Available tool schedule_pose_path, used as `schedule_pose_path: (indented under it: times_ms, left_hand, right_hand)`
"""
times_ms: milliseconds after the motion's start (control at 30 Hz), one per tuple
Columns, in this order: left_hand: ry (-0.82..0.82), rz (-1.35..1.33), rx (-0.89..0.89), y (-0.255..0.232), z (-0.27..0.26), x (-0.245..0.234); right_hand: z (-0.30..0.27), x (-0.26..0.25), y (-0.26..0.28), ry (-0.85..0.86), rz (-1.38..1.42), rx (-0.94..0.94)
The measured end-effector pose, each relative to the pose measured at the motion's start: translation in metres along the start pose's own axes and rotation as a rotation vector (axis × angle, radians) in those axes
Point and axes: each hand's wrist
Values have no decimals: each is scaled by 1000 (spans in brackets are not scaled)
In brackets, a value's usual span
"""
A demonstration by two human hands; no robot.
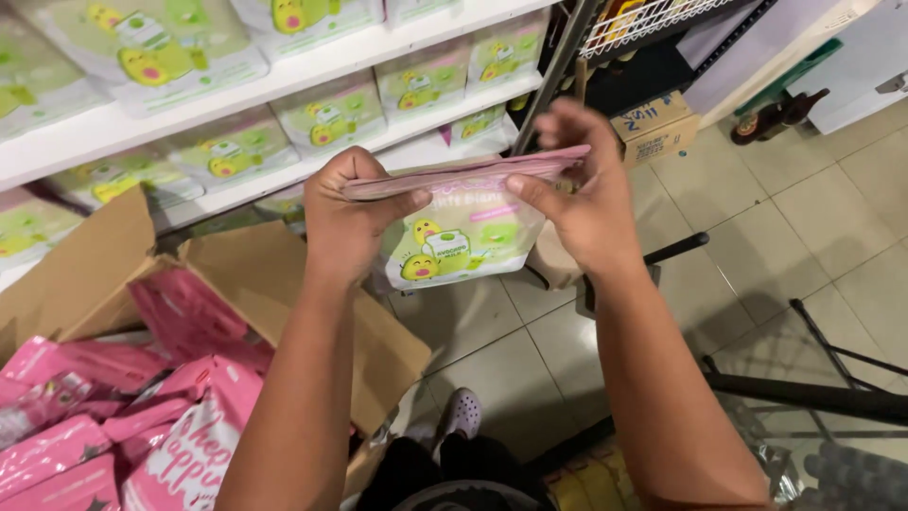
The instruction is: The person takes pink and green pouches from a cardboard box and places them on a white shelf. They use a cloth to wipe the pouches and the shelf surface, then arrange the items in neat rows.
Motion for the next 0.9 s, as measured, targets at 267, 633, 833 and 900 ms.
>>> schedule_pose_path:
  times_ms: [267, 633, 833, 900]
  left_hand:
    - [48, 47, 25, 18, 48, 14]
    - [53, 49, -5, 59, 99, 47]
    - [-51, 46, 1, 98, 116, 106]
    - [-112, 96, -42, 108, 118, 128]
  right_hand:
    - [21, -16, -48, 1, 183, 288]
    - [71, -48, -96, 1, 139, 292]
    - [102, -104, -140, 102, 101, 311]
    - [112, -122, -154, 111, 130, 276]
Point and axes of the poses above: each hand's wrist, its own z-axis towards the middle knuckle, its own x-axis out of the palm, y = z × x, and after that the axes turned 2 degrees about z, right-handed
